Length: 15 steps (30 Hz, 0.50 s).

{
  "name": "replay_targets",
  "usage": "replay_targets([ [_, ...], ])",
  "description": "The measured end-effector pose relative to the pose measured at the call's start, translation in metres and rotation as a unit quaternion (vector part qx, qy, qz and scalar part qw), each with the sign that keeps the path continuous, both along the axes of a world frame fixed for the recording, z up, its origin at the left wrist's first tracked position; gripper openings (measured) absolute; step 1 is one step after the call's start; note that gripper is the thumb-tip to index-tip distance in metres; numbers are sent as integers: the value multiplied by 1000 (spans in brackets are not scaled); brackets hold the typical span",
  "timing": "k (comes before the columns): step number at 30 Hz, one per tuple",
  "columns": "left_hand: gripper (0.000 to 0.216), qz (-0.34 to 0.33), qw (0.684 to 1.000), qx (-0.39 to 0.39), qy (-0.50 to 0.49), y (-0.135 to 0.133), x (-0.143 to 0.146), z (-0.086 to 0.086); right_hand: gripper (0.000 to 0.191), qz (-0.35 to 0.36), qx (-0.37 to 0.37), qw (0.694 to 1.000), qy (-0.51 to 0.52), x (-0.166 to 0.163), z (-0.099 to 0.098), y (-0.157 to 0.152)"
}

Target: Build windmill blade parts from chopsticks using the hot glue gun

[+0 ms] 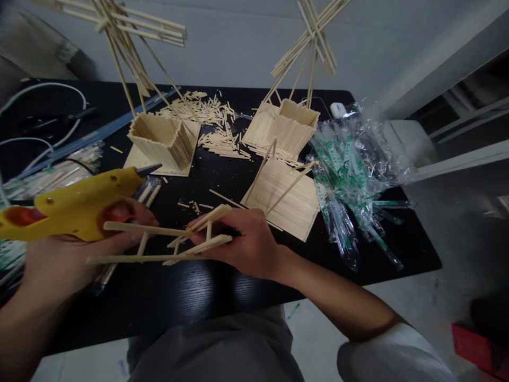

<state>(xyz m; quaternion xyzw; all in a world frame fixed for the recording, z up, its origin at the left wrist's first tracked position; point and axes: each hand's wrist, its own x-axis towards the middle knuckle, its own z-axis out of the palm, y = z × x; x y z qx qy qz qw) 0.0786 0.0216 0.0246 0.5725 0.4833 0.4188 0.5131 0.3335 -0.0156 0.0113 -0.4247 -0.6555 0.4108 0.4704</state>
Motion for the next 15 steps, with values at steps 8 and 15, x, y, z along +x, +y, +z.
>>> replay_targets([
  [8, 31, -30, 999, -12, -24, -5, 7, -7, 16, -1, -15, 1000, -9, 1, -1, 0],
  [15, 40, -17, 995, -47, -83, -12, 18, -10, 17, 2, -34, 999, -20, -3, -6, -1],
])
